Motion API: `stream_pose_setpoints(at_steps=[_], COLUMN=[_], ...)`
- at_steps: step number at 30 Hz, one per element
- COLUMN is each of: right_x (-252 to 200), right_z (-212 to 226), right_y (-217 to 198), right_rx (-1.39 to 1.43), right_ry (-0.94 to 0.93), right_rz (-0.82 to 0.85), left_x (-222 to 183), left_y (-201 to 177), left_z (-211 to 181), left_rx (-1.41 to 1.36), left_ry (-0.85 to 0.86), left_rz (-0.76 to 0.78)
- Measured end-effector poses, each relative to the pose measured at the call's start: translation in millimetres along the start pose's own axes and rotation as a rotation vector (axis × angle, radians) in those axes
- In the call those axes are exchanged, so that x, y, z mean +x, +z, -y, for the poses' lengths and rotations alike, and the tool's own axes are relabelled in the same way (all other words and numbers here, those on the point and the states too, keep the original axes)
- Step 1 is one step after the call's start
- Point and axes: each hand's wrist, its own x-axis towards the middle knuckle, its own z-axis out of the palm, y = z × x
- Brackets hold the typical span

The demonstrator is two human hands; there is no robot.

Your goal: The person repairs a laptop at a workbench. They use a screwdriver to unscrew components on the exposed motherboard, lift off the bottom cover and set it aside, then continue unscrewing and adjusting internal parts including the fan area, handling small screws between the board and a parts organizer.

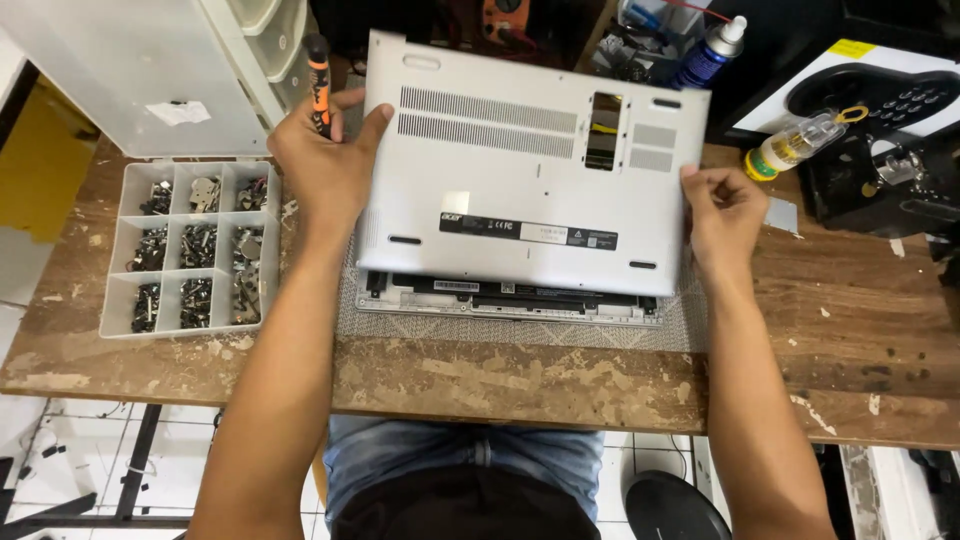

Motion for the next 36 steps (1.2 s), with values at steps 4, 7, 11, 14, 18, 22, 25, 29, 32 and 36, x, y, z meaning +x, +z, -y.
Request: stream_pose_setpoints(at_steps=[4, 7, 11, 14, 18, 22, 25, 29, 32, 36], right_x=[6.8, 13.9, 13.5, 8.6, 5.8, 3.6, -0.8, -2.0, -3.0, -5.4], right_z=[-14.0, -48.6, -67.7, -51.1, -33.7, -26.4, -19.1, -9.9, -5.6, -2.6], right_y=[-0.2, 0.3, -0.1, -0.2, -0.9, -1.2, -0.3, 0.6, 0.8, 0.7], right_rx=[-0.137, -0.256, -0.337, -0.408, -0.523, -0.542, -0.533, -0.513, -0.515, -0.505], right_ry=[0.049, 0.076, 0.073, 0.051, 0.043, 0.029, -0.013, 0.003, 0.009, 0.024], right_rz=[0.094, 0.156, 0.203, 0.21, 0.218, 0.241, 0.253, 0.27, 0.279, 0.288], left_x=[4.8, 5.5, 6.6, 4.0, 1.8, 1.8, 0.4, 0.6, -0.4, -1.5], left_y=[-4.1, -4.2, 1.2, 0.3, 3.8, 1.7, -1.9, -2.5, -2.9, -4.1], left_z=[15.5, 43.3, 54.2, 50.4, 59.9, 56.1, 45.5, 41.6, 37.7, 35.4], left_rx=[0.101, 0.211, 0.302, 0.317, 0.326, 0.367, 0.397, 0.428, 0.455, 0.479], left_ry=[-0.023, -0.056, -0.12, -0.119, -0.125, -0.103, -0.099, -0.132, -0.133, -0.122], left_rz=[0.117, 0.151, 0.205, 0.252, 0.294, 0.327, 0.326, 0.333, 0.341, 0.344])
